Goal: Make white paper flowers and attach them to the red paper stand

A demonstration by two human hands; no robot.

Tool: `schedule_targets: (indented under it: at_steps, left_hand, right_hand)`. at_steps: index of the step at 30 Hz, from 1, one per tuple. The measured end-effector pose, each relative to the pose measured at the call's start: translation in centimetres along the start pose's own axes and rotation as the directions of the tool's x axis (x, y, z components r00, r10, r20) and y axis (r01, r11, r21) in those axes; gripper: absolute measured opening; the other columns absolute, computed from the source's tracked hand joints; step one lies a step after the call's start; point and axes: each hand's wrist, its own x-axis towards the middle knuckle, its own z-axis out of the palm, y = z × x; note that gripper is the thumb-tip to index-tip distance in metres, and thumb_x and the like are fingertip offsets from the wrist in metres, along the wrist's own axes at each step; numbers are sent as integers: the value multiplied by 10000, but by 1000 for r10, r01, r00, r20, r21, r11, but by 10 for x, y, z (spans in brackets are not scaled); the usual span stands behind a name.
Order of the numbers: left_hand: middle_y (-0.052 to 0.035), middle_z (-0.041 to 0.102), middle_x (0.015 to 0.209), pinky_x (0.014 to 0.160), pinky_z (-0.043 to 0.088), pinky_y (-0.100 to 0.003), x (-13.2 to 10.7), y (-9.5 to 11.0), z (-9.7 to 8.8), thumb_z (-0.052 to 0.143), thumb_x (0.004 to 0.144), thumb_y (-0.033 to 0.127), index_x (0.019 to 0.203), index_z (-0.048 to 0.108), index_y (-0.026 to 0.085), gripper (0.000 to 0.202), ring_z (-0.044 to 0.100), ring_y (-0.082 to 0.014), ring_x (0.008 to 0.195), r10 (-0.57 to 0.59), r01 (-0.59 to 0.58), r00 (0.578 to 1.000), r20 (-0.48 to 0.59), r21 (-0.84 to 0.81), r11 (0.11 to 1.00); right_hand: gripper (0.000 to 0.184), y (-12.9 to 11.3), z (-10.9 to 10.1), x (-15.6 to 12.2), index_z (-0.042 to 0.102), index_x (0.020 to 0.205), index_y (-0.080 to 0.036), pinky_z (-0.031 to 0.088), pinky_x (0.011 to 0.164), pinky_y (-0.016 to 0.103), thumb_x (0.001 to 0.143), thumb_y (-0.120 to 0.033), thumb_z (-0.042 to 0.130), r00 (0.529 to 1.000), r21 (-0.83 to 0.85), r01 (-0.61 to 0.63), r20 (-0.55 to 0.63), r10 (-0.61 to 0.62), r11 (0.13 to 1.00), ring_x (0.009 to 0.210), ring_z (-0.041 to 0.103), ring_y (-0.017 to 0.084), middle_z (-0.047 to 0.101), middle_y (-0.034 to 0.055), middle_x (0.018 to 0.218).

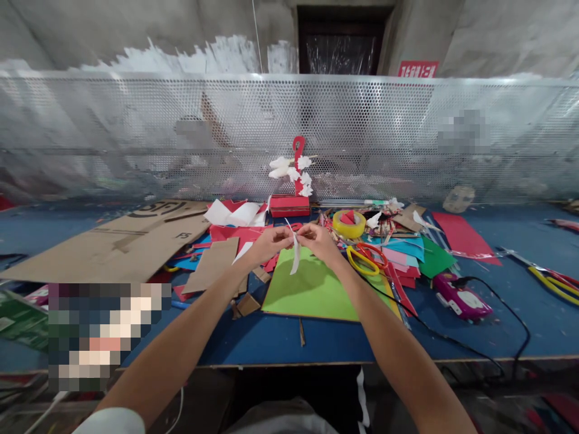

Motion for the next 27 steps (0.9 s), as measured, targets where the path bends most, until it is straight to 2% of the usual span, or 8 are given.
schedule_targets:
  at_steps: [4, 13, 22, 27]
  left_hand:
    - [0, 575, 706, 641, 413, -233, 1, -2, 1, 650, 783, 367, 812, 606, 132, 240, 519, -103, 650, -8, 8, 1000, -25, -21, 1000]
    - [-13, 608, 711, 637, 412, -234, 4, -13, -4, 646, 785, 344, 802, 646, 128, 217, 530, -105, 647, 2, -2, 998, -69, -3, 1000]
    - [-24, 648, 723, 638, 429, -230, 3, -13, -6, 684, 759, 327, 804, 677, 122, 211, 552, -107, 648, -11, 12, 996, -91, 10, 1000]
    - [-17, 641, 704, 602, 417, -221, 3, -14, -6, 682, 763, 338, 807, 683, 124, 219, 538, -102, 622, -2, 6, 995, -102, 40, 999]
  right_hand:
    - [241, 2, 0, 0, 685, 855, -177, 485, 622, 265, 769, -402, 700, 1000, -26, -18, 23, 19, 999, 666, 609, 145, 674, 25, 758]
    - [248, -4, 3, -1, 730, 898, -183, 560, 724, 303, 787, -398, 679, 995, 72, -90, 50, 87, 993, 740, 680, 171, 727, 46, 822]
    - [229, -8, 3, -3, 730, 908, -180, 576, 760, 340, 785, -367, 685, 995, 34, -84, 60, 82, 996, 785, 698, 197, 744, 62, 869]
    - [238, -8, 4, -4, 696, 938, -180, 575, 714, 315, 775, -352, 702, 995, 3, -82, 52, 82, 997, 800, 703, 201, 744, 70, 877]
